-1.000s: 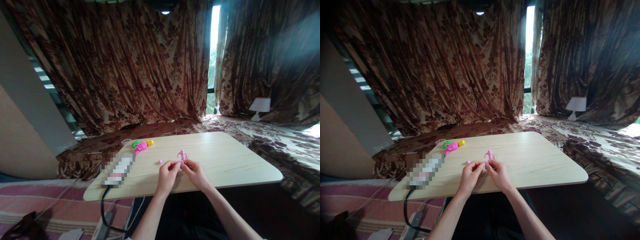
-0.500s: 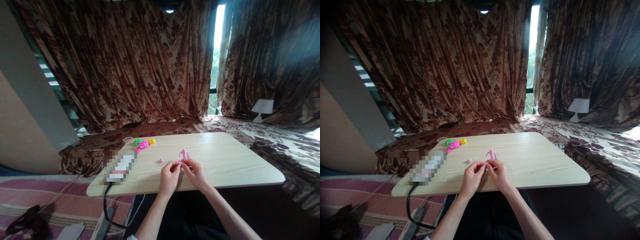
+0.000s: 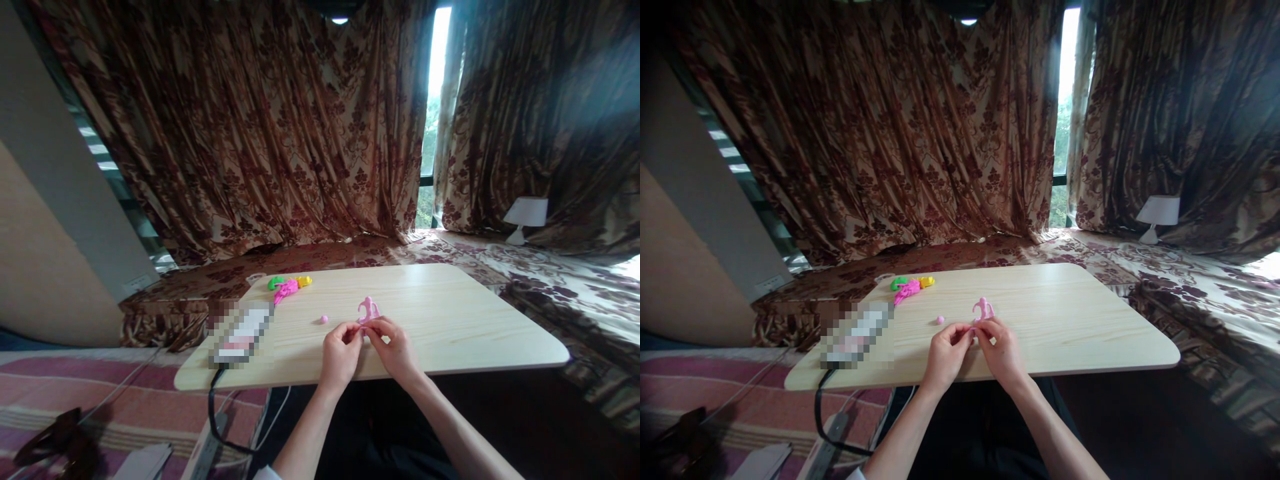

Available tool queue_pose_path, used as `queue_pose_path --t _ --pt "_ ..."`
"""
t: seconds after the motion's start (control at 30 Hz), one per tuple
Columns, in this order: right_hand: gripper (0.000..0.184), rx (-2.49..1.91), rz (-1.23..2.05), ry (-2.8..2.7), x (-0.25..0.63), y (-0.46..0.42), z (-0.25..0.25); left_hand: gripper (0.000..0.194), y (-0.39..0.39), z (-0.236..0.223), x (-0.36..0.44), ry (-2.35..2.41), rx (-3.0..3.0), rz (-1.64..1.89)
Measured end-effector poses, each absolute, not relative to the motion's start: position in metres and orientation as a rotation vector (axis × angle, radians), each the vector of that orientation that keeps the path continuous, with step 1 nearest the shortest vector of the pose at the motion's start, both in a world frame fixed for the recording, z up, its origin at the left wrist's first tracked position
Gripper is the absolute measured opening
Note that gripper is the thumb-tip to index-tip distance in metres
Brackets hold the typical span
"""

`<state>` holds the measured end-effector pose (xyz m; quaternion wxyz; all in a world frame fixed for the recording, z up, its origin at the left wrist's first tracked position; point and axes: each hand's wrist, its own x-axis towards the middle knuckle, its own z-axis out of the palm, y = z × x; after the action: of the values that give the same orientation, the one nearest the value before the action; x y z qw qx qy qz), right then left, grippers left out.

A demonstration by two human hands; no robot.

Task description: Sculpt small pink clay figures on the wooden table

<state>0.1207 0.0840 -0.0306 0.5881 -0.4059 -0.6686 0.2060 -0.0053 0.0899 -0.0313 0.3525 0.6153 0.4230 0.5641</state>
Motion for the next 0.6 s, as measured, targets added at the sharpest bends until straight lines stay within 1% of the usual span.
queue_pose_path --t 0.27,0.43,0.6 --pt "0.016 -0.966 0.476 -1.539 0.1225 0.0856 -0.0324 0.019 0.0875 -0.0266 -0.0050 1.012 1.572 1.429" --pt "0.024 -0.978 0.593 -1.499 0.1218 0.0823 -0.0287 0.019 0.0885 -0.0282 -0.0084 1.101 1.570 1.454" --pt "0.021 -0.972 0.561 -1.557 0.1214 0.0829 -0.0290 0.019 0.0873 -0.0278 -0.0080 1.033 1.559 1.415"
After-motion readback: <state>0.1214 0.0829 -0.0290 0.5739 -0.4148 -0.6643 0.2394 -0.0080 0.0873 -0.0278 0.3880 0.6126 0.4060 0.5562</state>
